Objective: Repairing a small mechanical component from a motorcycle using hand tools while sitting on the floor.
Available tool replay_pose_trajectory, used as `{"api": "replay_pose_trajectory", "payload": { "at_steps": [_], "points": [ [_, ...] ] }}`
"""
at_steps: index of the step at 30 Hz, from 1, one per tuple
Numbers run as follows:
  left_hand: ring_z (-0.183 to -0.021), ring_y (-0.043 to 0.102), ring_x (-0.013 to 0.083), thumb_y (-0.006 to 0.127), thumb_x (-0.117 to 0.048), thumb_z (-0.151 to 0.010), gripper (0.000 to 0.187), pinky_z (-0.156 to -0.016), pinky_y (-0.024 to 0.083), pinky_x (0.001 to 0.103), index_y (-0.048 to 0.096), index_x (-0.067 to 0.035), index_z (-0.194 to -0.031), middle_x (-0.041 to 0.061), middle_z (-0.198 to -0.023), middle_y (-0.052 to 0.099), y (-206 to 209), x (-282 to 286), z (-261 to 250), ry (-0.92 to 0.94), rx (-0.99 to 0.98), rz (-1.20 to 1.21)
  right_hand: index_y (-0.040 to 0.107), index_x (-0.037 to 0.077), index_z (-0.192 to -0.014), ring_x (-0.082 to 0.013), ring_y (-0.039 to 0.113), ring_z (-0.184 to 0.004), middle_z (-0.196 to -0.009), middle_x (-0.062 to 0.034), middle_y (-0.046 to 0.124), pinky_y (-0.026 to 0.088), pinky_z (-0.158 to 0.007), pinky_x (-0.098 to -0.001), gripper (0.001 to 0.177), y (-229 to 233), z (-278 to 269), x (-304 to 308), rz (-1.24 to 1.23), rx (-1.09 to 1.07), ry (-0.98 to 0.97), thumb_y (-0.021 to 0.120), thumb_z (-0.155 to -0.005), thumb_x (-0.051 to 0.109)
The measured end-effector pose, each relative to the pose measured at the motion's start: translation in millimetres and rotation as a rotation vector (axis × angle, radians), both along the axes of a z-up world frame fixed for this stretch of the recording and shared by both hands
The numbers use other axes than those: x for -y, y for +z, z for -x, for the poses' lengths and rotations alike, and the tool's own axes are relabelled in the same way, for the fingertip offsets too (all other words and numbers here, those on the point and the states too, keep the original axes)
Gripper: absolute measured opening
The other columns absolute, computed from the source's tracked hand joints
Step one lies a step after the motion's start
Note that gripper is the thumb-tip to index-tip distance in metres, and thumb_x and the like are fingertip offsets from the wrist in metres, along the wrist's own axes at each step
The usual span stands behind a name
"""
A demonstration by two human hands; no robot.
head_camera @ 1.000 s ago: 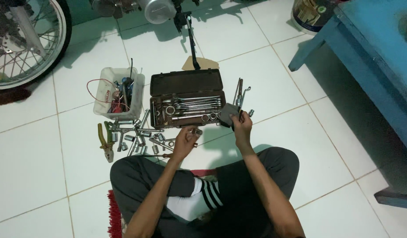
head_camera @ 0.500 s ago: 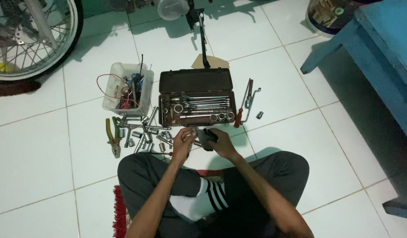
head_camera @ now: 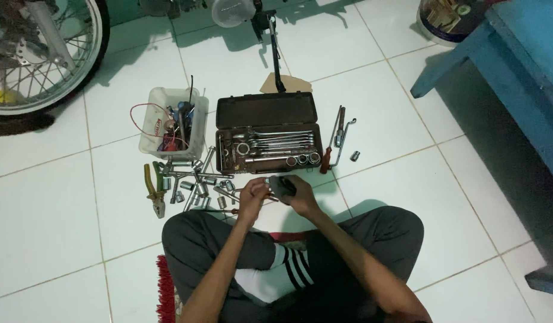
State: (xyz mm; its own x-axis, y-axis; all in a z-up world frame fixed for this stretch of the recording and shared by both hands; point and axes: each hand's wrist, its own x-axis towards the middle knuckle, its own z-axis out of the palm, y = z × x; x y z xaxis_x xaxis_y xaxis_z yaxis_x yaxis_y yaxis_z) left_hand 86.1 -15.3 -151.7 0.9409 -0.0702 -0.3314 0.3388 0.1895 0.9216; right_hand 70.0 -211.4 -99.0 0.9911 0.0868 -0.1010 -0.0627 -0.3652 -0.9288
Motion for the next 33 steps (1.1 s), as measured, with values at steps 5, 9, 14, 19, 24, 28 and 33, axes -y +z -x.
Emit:
{"api": "replay_pose_trajectory", "payload": {
  "at_steps": [5, 9, 14, 19, 24, 28, 33],
  "points": [
    [-0.094, 0.072, 0.0258, 0.080, -0.014, -0.090, 0.042, -0.085, 0.062, 0.039, 0.064, -0.003, -0.127, 0.019, -0.113, 0.070, 19.4, 10.8, 8.7, -0.093, -0.021, 0.023, 0.062, 0.004, -0.129, -0.0499, 0.058, -0.120, -0.122, -0.0232, 0.063, 0.052, -0.097, -0.0574, 0.050, 12.7, -5.7, 8.9, 0.010, 0.068, -0.064, 0.079, -0.085, 0.018],
    [-0.086, 0.071, 0.0215, 0.081, -0.011, -0.087, 0.041, -0.079, 0.062, 0.035, 0.065, -0.002, -0.124, 0.016, -0.105, 0.071, 33.8, 12.4, 12.3, -0.016, -0.023, 0.027, 0.070, 0.011, -0.121, -0.0400, 0.064, -0.106, -0.106, -0.0127, 0.062, 0.057, -0.083, -0.0470, 0.033, -15.6, -6.8, 10.9, -0.093, 0.129, 0.004, 0.079, -0.091, 0.022],
    [-0.086, 0.070, 0.0218, 0.073, -0.010, -0.093, 0.032, -0.077, 0.062, 0.033, 0.064, 0.001, -0.122, 0.016, -0.104, 0.069, -5.0, 2.3, 3.7, 0.107, -0.027, 0.086, 0.074, 0.003, -0.115, -0.0421, 0.067, -0.096, -0.101, -0.0180, 0.063, 0.062, -0.074, -0.0435, 0.027, 28.0, 0.5, -2.0, -0.101, 0.248, 0.045, 0.080, -0.089, 0.006],
    [-0.087, 0.067, 0.0190, 0.067, -0.011, -0.096, 0.030, -0.078, 0.060, 0.031, 0.065, 0.001, -0.123, 0.015, -0.106, 0.070, 14.7, 2.9, 7.9, 0.078, -0.040, 0.044, 0.076, 0.012, -0.115, -0.0330, 0.068, -0.097, -0.102, -0.0098, 0.067, 0.048, -0.087, -0.0512, 0.027, 33.9, 6.1, -3.9, 0.140, 0.314, 0.086, 0.080, -0.088, 0.009],
    [-0.085, 0.069, 0.0185, 0.074, -0.012, -0.093, 0.033, -0.077, 0.063, 0.034, 0.066, -0.003, -0.124, 0.014, -0.106, 0.070, 4.5, 8.9, 3.6, 0.046, 0.012, 0.110, 0.071, 0.026, -0.116, -0.0167, 0.063, -0.110, -0.111, 0.0032, 0.067, 0.022, -0.114, -0.0634, 0.022, 6.6, 5.5, 9.0, 0.547, 0.361, 0.042, 0.076, -0.095, 0.028],
    [-0.090, 0.071, 0.0233, 0.074, -0.012, -0.094, 0.035, -0.081, 0.062, 0.037, 0.065, 0.001, -0.124, 0.017, -0.108, 0.070, 37.3, 7.1, 14.0, 0.007, 0.042, 0.089, 0.072, 0.025, -0.122, -0.0201, 0.063, -0.110, -0.116, 0.0017, 0.066, 0.023, -0.113, -0.0686, 0.024, -10.6, 4.6, 11.6, 0.467, 0.368, 0.070, 0.070, -0.098, 0.029],
    [-0.092, 0.069, 0.0227, 0.071, -0.013, -0.097, 0.031, -0.085, 0.062, 0.040, 0.066, -0.001, -0.124, 0.015, -0.108, 0.069, 43.0, -1.7, 17.6, 0.093, 0.028, 0.114, 0.074, 0.022, -0.119, -0.0225, 0.064, -0.112, -0.113, -0.0010, 0.067, 0.021, -0.115, -0.0647, 0.028, 0.7, 9.5, 3.9, 0.397, 0.330, 0.121, 0.074, -0.092, 0.015]
  ]
}}
